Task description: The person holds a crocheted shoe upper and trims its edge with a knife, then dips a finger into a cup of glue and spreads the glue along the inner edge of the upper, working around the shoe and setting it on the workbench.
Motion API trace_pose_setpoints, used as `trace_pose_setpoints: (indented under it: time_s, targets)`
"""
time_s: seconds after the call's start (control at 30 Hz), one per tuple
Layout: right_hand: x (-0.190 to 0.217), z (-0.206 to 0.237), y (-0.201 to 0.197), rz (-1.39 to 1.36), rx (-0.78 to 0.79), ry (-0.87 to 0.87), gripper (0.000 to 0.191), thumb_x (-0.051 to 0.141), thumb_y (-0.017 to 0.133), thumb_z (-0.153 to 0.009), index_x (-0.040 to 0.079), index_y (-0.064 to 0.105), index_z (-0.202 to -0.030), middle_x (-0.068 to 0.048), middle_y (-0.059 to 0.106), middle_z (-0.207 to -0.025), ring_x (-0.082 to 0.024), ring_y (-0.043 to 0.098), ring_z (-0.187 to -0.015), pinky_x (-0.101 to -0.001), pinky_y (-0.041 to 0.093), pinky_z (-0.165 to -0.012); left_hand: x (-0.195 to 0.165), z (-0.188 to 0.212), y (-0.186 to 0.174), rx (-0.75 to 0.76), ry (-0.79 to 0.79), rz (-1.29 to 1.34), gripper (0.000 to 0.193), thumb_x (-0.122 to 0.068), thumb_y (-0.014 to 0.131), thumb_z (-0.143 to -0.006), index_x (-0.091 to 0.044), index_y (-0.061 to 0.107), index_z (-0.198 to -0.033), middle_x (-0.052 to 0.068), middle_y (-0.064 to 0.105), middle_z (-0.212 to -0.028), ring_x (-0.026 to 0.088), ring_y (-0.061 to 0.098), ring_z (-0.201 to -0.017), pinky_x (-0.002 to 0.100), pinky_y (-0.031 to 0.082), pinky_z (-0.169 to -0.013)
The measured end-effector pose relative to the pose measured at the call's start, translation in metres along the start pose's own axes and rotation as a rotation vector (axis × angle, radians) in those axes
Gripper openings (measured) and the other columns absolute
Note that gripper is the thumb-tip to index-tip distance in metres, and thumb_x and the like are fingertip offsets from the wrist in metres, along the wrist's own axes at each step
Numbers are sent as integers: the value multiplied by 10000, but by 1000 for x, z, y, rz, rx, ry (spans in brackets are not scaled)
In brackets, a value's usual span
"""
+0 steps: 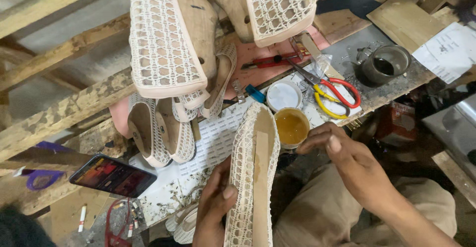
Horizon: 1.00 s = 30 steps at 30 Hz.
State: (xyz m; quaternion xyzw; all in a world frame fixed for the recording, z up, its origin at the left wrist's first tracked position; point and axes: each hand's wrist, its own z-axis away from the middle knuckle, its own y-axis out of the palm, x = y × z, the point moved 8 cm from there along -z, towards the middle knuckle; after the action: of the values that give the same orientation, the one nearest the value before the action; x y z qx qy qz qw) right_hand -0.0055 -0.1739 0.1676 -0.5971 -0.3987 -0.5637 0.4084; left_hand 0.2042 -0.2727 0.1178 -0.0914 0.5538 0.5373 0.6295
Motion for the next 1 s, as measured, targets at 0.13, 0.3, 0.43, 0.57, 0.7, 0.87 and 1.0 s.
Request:
trace_pose_setpoints:
  time_s: [0.13,0.3,0.43,0.57,0.7,0.87,1.0]
  targets:
    - [26,30,36,264,165,-182,449,133,677,-961,67,719,-1403,-124,485,-1237,-258,500,-1197,-403,398,-1035,-8,-2,13,39,-15,11,863,-313,726,-718,27,482,-1472,228,634,-1386,286,615,-1264,411,439,-1086]
    - [16,44,56,897,182,-409,781,61,695,-709,206,631,-1473,-61,516,-1126,-275,461,-1029,-399,373,-978,-15,1,30,138,8,47,852,-312,728,-757,49,464,-1483,246,617,-1395,296,600,-1276,420,429,-1100]
    - [28,44,48,988,36,-561,783,111,694,-736,345,613,-1478,21,542,-1154,-249,436,-1035,-376,371,-970,-22,5,34,149,22,32,840,-319,723,-791,51,465,-1499,243,621,-1405,297,602,-1272,434,427,-1089]
    - [33,39,49,1168,-36,-510,744,61,653,-724,241,585,-1443,8,562,-1127,-282,469,-1027,-448,367,-916,-17,5,38,98,-39,88,807,-319,722,-807,34,461,-1484,230,628,-1400,292,623,-1281,442,451,-1105]
    - [43,46,61,1260,-16,-625,773,179,621,-678,122,568,-1448,8,559,-1198,-279,471,-1001,-499,356,-911,-21,4,42,101,-23,-12,765,-305,701,-842,27,472,-1492,219,638,-1405,275,633,-1266,417,463,-1086]
    - [57,52,65,1281,-19,-669,683,198,610,-712,153,601,-1393,36,536,-1230,-253,466,-1014,-520,353,-954,-25,4,44,129,3,65,735,-254,695,-861,40,465,-1494,211,625,-1402,266,630,-1238,419,481,-1058]
    - [60,57,68,1321,-34,-694,645,206,628,-729,147,657,-1371,57,544,-1174,-200,473,-1009,-470,370,-939,-23,2,42,102,8,39,716,-218,695,-862,40,472,-1492,216,636,-1388,260,639,-1215,412,492,-1044]
